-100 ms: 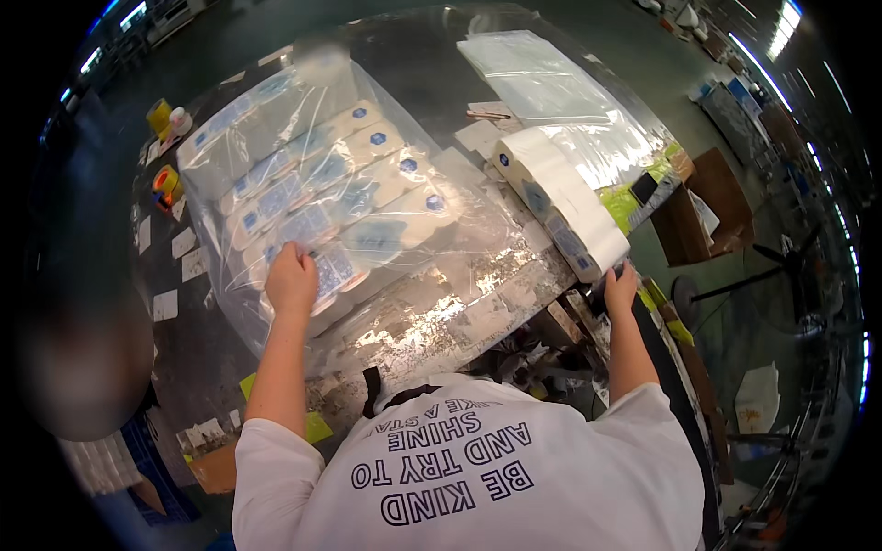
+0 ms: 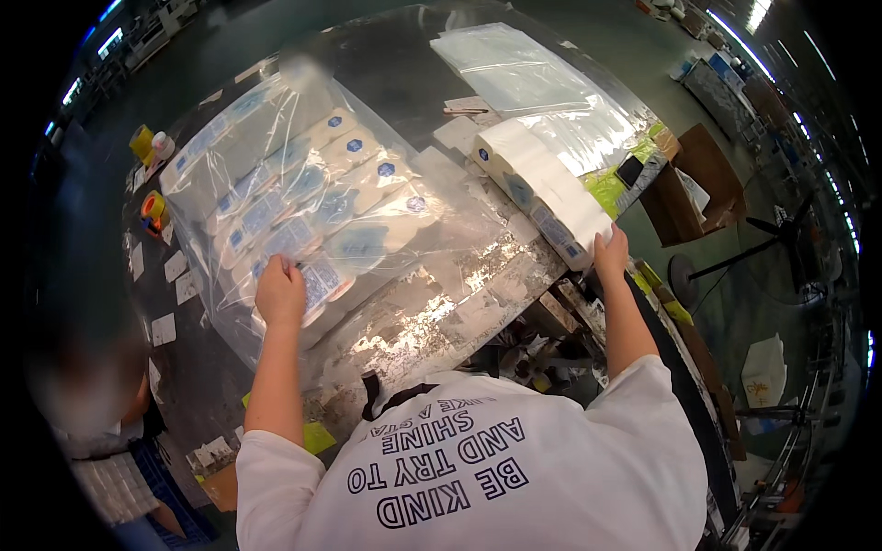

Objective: The person packs stacks of blue and white packages into a clear plastic bag on a metal table, inserts a white divider, and moves the bag to a conveyor belt while another worker performs similar tasks nearby.

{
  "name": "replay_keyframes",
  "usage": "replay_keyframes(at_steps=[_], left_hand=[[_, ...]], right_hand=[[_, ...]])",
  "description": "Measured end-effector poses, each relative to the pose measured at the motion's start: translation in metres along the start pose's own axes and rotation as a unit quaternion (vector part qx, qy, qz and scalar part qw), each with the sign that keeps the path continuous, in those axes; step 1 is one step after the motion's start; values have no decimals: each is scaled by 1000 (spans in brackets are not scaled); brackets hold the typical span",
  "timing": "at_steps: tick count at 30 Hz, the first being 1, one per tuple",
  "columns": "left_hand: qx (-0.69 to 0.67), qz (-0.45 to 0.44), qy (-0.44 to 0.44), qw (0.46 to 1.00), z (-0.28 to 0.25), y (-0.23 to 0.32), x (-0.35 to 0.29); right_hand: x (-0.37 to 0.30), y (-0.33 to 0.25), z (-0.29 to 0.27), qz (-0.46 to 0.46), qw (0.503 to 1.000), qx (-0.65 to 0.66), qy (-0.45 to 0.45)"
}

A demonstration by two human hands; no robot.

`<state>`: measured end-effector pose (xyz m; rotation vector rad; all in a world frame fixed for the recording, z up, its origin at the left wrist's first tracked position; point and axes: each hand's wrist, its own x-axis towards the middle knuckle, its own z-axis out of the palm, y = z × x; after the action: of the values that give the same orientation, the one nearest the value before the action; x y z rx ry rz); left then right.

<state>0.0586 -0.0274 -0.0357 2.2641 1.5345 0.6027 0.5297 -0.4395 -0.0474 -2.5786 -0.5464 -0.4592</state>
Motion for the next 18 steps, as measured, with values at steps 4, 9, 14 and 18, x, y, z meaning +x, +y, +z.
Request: replay_keyframes(at_steps=[4, 9, 14, 18], left_hand=[[42, 25, 17, 999, -36, -19, 10], [34, 40, 30, 998, -33, -24, 9], [36, 53, 31, 997, -32, -21, 8], [47, 55, 42, 996, -29, -27, 6]], right_hand=[[13, -29, 53, 47, 996, 3, -70], [39, -74, 33, 93, 916, -19, -390], [-13, -97, 67, -55, 871, 216, -438], [-85, -140, 30, 127, 790, 328, -502]])
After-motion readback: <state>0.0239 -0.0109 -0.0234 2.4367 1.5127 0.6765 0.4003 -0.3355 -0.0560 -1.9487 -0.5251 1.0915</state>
